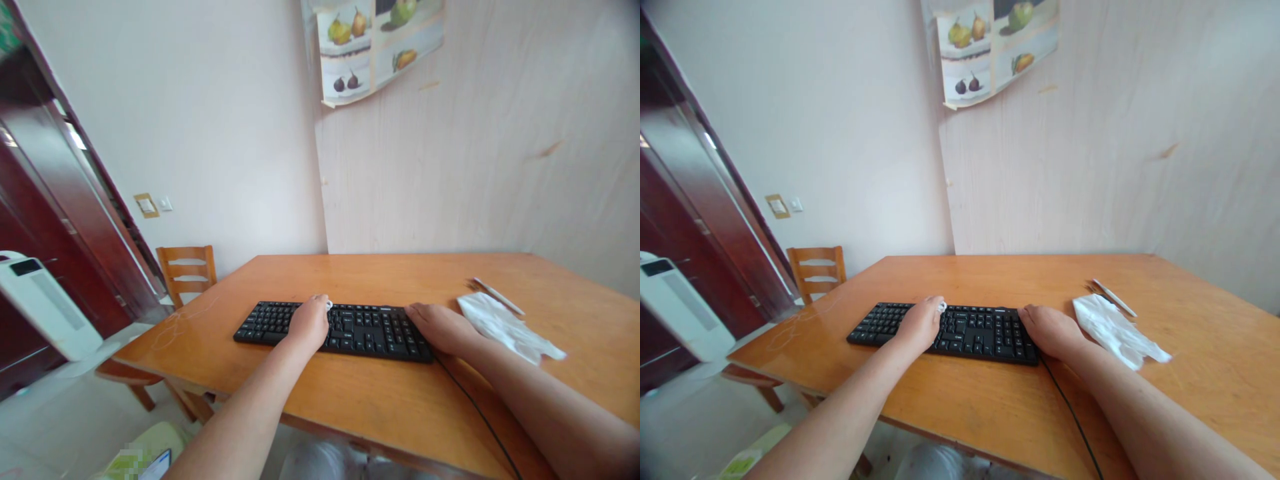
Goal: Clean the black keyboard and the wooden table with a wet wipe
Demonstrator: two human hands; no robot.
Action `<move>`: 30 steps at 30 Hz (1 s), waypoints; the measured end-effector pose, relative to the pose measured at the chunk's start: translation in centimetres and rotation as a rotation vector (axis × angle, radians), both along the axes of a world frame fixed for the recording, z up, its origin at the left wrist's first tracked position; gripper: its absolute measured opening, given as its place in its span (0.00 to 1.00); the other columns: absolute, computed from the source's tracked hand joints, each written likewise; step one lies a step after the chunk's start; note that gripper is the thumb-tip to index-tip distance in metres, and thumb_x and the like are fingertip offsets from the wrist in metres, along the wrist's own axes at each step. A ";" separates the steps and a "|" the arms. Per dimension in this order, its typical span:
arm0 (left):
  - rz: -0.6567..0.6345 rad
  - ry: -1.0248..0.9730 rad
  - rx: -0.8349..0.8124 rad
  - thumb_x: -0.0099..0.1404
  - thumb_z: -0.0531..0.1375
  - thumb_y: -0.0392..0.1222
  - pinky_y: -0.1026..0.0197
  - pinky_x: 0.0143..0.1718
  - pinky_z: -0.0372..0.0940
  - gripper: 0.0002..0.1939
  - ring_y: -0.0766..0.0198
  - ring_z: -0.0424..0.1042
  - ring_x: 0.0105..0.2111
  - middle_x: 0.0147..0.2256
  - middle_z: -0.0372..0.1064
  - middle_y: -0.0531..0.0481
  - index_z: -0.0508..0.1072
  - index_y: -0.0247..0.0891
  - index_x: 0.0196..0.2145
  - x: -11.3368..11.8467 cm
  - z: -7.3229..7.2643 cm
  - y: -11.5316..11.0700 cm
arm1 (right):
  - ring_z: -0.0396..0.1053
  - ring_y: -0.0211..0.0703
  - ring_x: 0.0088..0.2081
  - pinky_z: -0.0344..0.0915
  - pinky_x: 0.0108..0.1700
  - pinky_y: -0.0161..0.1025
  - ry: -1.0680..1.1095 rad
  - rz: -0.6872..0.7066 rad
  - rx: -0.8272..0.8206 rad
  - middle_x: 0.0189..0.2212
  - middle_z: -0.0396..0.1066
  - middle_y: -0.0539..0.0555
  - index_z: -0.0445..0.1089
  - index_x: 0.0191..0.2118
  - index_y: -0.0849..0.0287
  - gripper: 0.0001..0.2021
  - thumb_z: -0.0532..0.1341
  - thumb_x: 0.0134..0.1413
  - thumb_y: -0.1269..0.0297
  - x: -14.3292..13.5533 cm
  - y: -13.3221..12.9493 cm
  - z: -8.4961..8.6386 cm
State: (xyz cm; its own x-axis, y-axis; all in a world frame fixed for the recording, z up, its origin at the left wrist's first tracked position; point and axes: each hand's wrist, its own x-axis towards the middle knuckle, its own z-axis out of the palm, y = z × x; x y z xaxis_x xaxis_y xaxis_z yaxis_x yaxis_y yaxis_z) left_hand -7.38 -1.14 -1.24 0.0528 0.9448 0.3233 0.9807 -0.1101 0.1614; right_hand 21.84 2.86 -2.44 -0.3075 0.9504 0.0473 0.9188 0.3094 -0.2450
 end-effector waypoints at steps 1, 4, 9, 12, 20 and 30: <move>-0.011 -0.005 0.001 0.67 0.50 0.31 0.59 0.51 0.63 0.14 0.58 0.72 0.50 0.47 0.73 0.41 0.70 0.39 0.45 0.2 -0.1 0.0 | 0.74 0.54 0.48 0.64 0.50 0.47 0.001 -0.002 0.000 0.44 0.77 0.64 0.72 0.42 0.59 0.25 0.40 0.70 0.53 0.0 0.0 0.1; -0.041 -0.020 0.009 0.67 0.50 0.31 0.59 0.54 0.62 0.16 0.58 0.70 0.54 0.50 0.72 0.41 0.70 0.39 0.49 0.7 -0.3 -0.3 | 0.74 0.54 0.49 0.64 0.50 0.47 0.002 -0.009 -0.001 0.44 0.77 0.64 0.72 0.42 0.60 0.26 0.40 0.70 0.53 -0.1 -0.2 0.3; -0.136 -0.034 0.005 0.68 0.49 0.31 0.60 0.57 0.61 0.18 0.59 0.69 0.54 0.53 0.71 0.42 0.70 0.39 0.51 1.3 -0.1 -1.3 | 0.74 0.55 0.48 0.64 0.49 0.47 -0.003 -0.014 -0.002 0.44 0.77 0.65 0.72 0.41 0.60 0.26 0.40 0.69 0.54 -0.1 -0.2 0.3; -0.205 -0.042 0.007 0.69 0.49 0.32 0.60 0.60 0.59 0.19 0.60 0.68 0.57 0.56 0.69 0.42 0.69 0.37 0.53 1.8 0.0 -2.1 | 0.74 0.54 0.47 0.64 0.49 0.46 -0.001 -0.011 0.003 0.43 0.77 0.64 0.72 0.40 0.59 0.26 0.40 0.69 0.54 0.0 -0.1 0.3; -0.407 -0.118 0.008 0.69 0.49 0.31 0.59 0.65 0.55 0.21 0.62 0.63 0.61 0.59 0.67 0.43 0.69 0.37 0.57 2.5 -0.4 -4.4 | 0.74 0.52 0.47 0.64 0.50 0.44 -0.001 -0.014 -0.004 0.44 0.76 0.64 0.73 0.42 0.60 0.26 0.40 0.70 0.54 0.1 0.0 0.2; -0.488 -0.377 -0.060 0.71 0.53 0.41 0.56 0.57 0.63 0.17 0.60 0.71 0.53 0.54 0.72 0.47 0.70 0.42 0.55 2.4 2.0 -5.5 | 0.74 0.54 0.46 0.64 0.48 0.45 -0.009 -0.021 -0.006 0.43 0.77 0.65 0.73 0.39 0.60 0.26 0.40 0.69 0.54 0.0 -0.1 0.5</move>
State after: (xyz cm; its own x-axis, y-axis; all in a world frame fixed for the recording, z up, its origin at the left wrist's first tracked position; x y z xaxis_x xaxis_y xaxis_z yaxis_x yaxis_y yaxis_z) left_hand -5.00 -6.63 0.75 0.3756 0.8577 0.3510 0.6943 -0.5113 0.5065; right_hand 21.81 2.73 -1.99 -0.2878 0.9569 0.0392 0.9272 0.2887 -0.2387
